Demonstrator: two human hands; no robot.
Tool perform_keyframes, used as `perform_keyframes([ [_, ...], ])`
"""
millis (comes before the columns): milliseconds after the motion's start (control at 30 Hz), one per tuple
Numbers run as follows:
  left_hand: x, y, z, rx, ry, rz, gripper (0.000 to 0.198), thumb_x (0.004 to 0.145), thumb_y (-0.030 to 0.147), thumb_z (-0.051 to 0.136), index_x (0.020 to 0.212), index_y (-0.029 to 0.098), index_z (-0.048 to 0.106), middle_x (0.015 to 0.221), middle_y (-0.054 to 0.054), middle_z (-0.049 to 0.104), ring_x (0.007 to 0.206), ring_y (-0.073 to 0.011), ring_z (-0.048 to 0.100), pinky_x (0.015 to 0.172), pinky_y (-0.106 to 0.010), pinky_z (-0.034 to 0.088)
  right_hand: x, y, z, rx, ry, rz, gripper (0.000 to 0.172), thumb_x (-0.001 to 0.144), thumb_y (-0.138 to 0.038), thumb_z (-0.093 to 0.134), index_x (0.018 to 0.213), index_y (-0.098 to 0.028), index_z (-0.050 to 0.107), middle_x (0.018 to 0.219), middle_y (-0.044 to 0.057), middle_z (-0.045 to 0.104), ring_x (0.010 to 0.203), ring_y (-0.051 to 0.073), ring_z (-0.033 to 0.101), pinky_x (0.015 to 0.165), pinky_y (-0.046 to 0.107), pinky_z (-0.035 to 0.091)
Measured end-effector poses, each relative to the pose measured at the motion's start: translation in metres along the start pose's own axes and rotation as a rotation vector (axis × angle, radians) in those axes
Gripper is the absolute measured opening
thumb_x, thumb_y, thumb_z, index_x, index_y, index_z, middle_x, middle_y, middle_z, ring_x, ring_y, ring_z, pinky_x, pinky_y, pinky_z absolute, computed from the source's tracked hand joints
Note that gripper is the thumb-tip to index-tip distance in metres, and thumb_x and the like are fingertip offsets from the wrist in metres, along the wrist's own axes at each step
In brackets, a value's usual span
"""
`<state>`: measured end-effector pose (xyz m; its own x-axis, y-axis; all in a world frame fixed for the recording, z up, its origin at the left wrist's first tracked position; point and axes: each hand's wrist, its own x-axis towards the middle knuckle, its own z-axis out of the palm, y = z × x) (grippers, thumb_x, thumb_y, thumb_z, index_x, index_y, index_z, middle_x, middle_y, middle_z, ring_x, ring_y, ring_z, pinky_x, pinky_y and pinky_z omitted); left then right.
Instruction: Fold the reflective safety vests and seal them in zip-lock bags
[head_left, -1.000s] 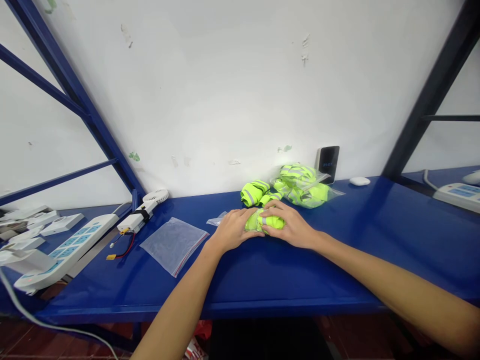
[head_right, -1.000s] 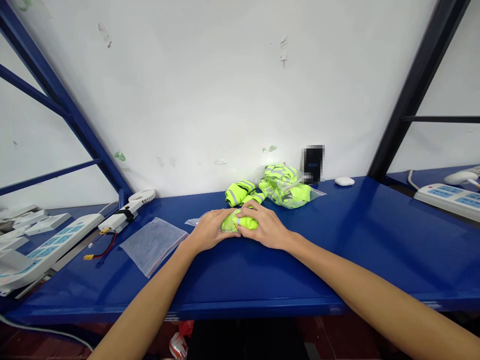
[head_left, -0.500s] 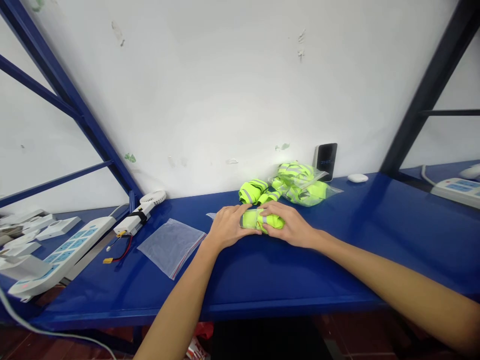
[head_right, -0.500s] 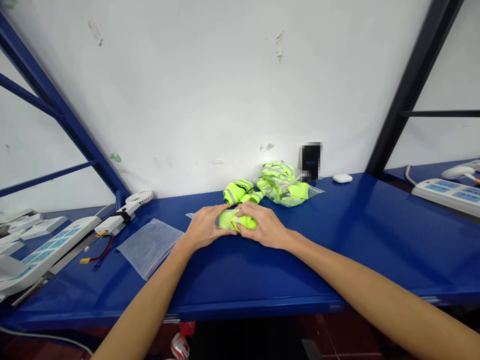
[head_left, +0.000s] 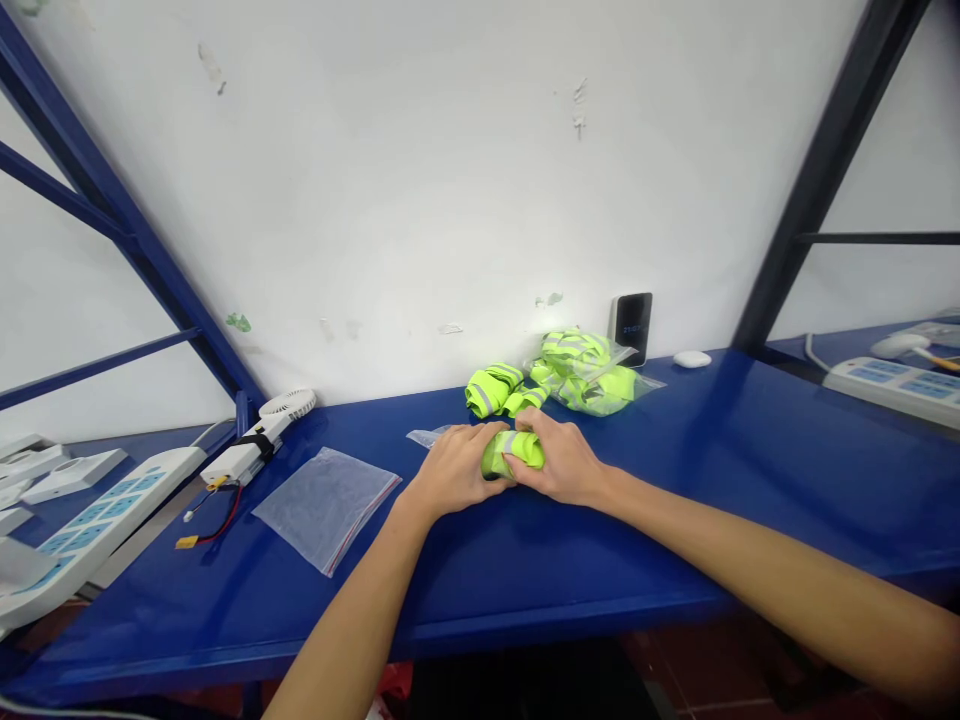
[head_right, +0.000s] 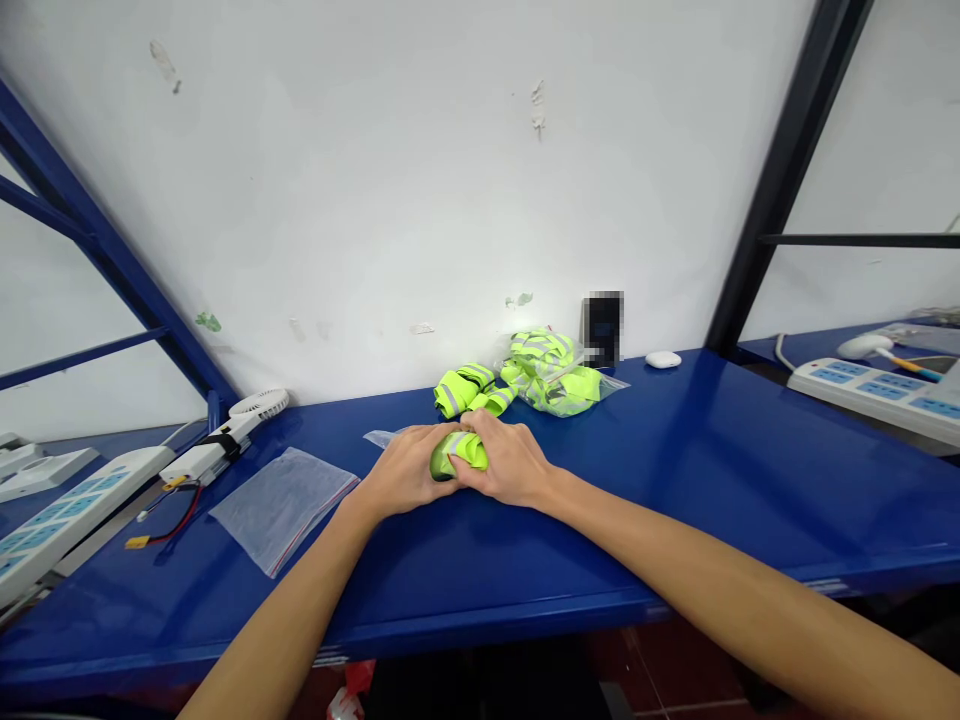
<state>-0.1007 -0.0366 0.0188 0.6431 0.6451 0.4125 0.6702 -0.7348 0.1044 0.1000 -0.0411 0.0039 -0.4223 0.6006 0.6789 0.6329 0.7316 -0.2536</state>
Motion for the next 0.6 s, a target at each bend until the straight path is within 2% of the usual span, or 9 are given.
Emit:
perform_keyframes([
  [67, 0.000, 0.000, 0.000, 0.017, 0.019, 0.011, 0.049, 0.079, 0.041, 0.065, 0.122, 0.021, 0.051, 0.112, -0.009, 0.067, 0.102, -0.0279, 0.064, 0.092, -0.041, 0.045, 0.002, -0.003, 0.000, -0.006, -0.027, -0.012, 0.034, 0.086, -0.044, 0.052, 0.110, -0.021, 0.047, 0.098, 0.008, 0.065, 0.074, 0.022, 0.063, 0.062, 0.033, 0.045],
  [167, 0.000, -0.002, 0.000, 0.035, 0.031, 0.022, 0.048, 0.077, 0.041, 0.066, 0.118, 0.020, 0.051, 0.107, -0.009, 0.068, 0.101, -0.0281, 0.064, 0.094, -0.042, 0.044, 0.005, -0.008, -0.004, -0.021, -0.103, -0.024, 0.036, 0.091, -0.046, 0.046, 0.116, -0.020, 0.045, 0.108, 0.010, 0.064, 0.084, 0.024, 0.064, 0.068, 0.035, 0.046],
  [267, 0.000, -0.003, 0.000, 0.057, -0.002, -0.013, 0.044, 0.077, 0.042, 0.065, 0.113, 0.019, 0.053, 0.098, -0.008, 0.070, 0.092, -0.0275, 0.067, 0.084, -0.039, 0.047, 0.004, -0.009, -0.009, -0.054, -0.149, -0.044, 0.037, 0.093, -0.045, 0.044, 0.121, -0.020, 0.043, 0.112, 0.011, 0.063, 0.090, 0.026, 0.062, 0.075, 0.040, 0.045],
  [367, -0.001, -0.004, 0.000, 0.069, -0.013, -0.033, 0.046, 0.075, 0.044, 0.067, 0.111, 0.020, 0.054, 0.099, -0.006, 0.070, 0.090, -0.0271, 0.067, 0.078, -0.035, 0.047, 0.002, -0.008, -0.011, -0.047, -0.106, -0.111, 0.031, 0.094, -0.040, 0.045, 0.118, -0.021, 0.043, 0.106, 0.010, 0.063, 0.098, 0.027, 0.059, 0.092, 0.050, 0.039],
  [433, -0.001, -0.004, 0.000, 0.062, -0.012, -0.034, 0.047, 0.074, 0.047, 0.068, 0.111, 0.021, 0.055, 0.100, -0.005, 0.070, 0.090, -0.0266, 0.067, 0.077, -0.034, 0.047, 0.001, -0.005, -0.011, 0.048, -0.107, -0.154, 0.020, 0.096, -0.036, 0.045, 0.111, -0.022, 0.044, 0.102, 0.008, 0.061, 0.098, 0.025, 0.057, 0.095, 0.050, 0.037],
  [500, 0.000, -0.005, 0.000, 0.058, -0.028, -0.040, 0.044, 0.073, 0.051, 0.068, 0.103, 0.021, 0.057, 0.097, -0.005, 0.070, 0.088, -0.0262, 0.067, 0.074, -0.033, 0.046, 0.000, -0.004, -0.011, 0.199, -0.144, -0.174, 0.012, 0.097, -0.033, 0.044, 0.104, -0.023, 0.046, 0.103, 0.008, 0.058, 0.097, 0.022, 0.056, 0.092, 0.044, 0.043],
  [600, 0.001, -0.005, 0.000, 0.063, -0.052, -0.084, 0.039, 0.072, 0.054, 0.067, 0.090, 0.021, 0.058, 0.088, -0.003, 0.070, 0.081, -0.0252, 0.068, 0.068, -0.031, 0.045, 0.001, -0.004, -0.010, 0.371, -0.142, -0.152, 0.010, 0.097, -0.031, 0.045, 0.104, -0.025, 0.050, 0.114, 0.010, 0.054, 0.104, 0.021, 0.055, 0.090, 0.039, 0.047],
])
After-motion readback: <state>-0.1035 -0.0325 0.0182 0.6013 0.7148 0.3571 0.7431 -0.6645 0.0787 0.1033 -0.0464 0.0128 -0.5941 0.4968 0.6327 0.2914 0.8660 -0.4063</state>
